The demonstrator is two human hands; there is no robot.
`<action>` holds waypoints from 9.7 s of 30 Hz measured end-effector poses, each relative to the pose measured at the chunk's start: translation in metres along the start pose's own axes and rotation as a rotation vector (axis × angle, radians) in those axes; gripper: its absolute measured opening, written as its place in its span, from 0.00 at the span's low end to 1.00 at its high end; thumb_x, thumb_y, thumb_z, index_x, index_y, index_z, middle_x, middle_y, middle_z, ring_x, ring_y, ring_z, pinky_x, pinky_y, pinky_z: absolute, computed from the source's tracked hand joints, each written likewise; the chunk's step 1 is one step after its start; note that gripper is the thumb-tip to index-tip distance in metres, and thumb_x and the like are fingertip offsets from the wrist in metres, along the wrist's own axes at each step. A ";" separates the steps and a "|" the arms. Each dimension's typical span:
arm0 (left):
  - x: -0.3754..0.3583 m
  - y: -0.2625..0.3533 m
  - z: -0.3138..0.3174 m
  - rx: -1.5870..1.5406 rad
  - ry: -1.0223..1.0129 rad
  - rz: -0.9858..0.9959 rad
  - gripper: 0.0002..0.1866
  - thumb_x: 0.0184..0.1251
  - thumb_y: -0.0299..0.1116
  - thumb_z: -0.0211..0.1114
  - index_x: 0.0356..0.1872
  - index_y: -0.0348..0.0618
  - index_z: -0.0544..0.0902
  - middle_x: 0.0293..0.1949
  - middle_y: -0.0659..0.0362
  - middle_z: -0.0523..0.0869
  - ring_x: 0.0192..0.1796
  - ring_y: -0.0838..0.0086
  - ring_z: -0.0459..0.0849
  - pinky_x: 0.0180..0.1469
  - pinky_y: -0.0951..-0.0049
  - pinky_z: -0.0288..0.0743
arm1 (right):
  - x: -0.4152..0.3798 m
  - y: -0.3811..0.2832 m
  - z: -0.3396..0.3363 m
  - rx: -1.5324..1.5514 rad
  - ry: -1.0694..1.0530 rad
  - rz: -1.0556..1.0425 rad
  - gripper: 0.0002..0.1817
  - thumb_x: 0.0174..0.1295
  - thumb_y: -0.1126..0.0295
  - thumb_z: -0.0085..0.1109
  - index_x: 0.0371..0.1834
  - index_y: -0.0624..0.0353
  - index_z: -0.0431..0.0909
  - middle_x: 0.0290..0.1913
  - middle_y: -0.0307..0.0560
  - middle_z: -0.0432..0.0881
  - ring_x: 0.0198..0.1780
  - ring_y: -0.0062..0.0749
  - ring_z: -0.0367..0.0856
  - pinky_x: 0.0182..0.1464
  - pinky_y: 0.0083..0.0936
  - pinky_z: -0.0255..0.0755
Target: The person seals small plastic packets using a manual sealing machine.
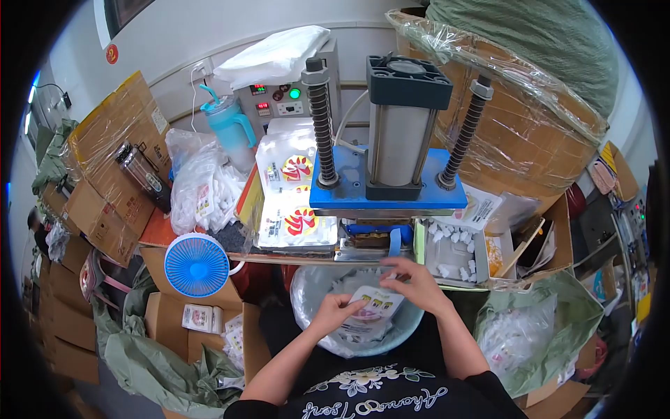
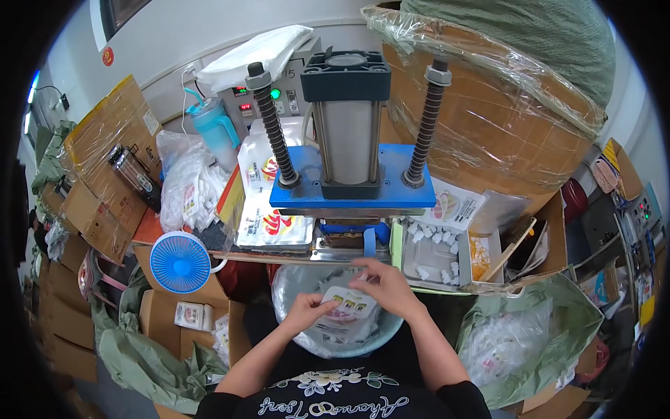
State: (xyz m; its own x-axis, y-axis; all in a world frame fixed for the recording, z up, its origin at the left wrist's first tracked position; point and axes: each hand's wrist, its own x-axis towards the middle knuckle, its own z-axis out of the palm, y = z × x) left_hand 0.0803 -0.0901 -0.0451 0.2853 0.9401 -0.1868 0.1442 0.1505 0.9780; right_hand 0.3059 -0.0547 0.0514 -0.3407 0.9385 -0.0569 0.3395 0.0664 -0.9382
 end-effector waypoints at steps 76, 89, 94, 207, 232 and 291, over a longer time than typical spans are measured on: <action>0.068 0.071 -0.041 0.012 0.413 0.242 0.13 0.64 0.38 0.68 0.38 0.36 0.87 0.30 0.58 0.89 0.30 0.76 0.84 0.35 0.76 0.75 | 0.025 0.067 -0.070 -0.873 0.587 -0.276 0.17 0.56 0.77 0.59 0.51 0.59 0.78 0.48 0.52 0.79 0.52 0.50 0.74 0.52 0.39 0.72; 0.040 0.035 -0.105 0.909 0.735 0.531 0.18 0.55 0.32 0.68 0.49 0.51 0.84 0.47 0.58 0.84 0.54 0.62 0.78 0.68 0.55 0.56 | -0.005 0.055 -0.056 -0.844 0.493 -0.139 0.17 0.58 0.70 0.60 0.51 0.57 0.76 0.36 0.51 0.78 0.36 0.51 0.80 0.37 0.42 0.74; 0.028 0.045 -0.097 0.668 0.758 0.520 0.07 0.60 0.27 0.64 0.39 0.42 0.87 0.38 0.53 0.86 0.45 0.58 0.82 0.54 0.63 0.70 | -0.023 0.046 -0.062 -0.668 0.299 -0.062 0.06 0.56 0.73 0.61 0.37 0.55 0.80 0.35 0.52 0.76 0.35 0.52 0.80 0.39 0.44 0.72; 0.079 0.064 -0.075 0.560 0.682 0.316 0.24 0.63 0.38 0.66 0.56 0.34 0.79 0.53 0.47 0.83 0.57 0.63 0.82 0.55 0.67 0.75 | 0.000 0.063 -0.062 -0.674 0.471 -0.019 0.12 0.57 0.75 0.58 0.44 0.52 0.79 0.40 0.50 0.76 0.36 0.46 0.81 0.38 0.37 0.75; 0.001 0.031 0.012 -0.026 0.302 0.102 0.09 0.56 0.28 0.74 0.28 0.31 0.84 0.26 0.60 0.83 0.29 0.80 0.80 0.34 0.78 0.70 | 0.006 0.005 0.007 0.172 0.235 -0.184 0.12 0.61 0.74 0.63 0.48 0.58 0.81 0.36 0.35 0.83 0.29 0.12 0.72 0.29 0.13 0.61; -0.002 0.037 0.019 -0.019 0.348 0.156 0.08 0.59 0.30 0.72 0.29 0.34 0.85 0.22 0.68 0.80 0.26 0.88 0.70 0.29 0.80 0.64 | 0.007 -0.003 0.008 0.092 0.452 -0.204 0.07 0.61 0.70 0.65 0.38 0.62 0.84 0.32 0.41 0.84 0.33 0.22 0.78 0.38 0.21 0.72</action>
State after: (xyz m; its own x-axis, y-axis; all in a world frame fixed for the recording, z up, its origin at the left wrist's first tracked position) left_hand 0.1034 -0.0924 -0.0108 -0.0368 0.9993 0.0034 0.1057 0.0005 0.9944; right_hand 0.2953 -0.0512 0.0508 0.0288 0.9636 0.2658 0.2204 0.2532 -0.9420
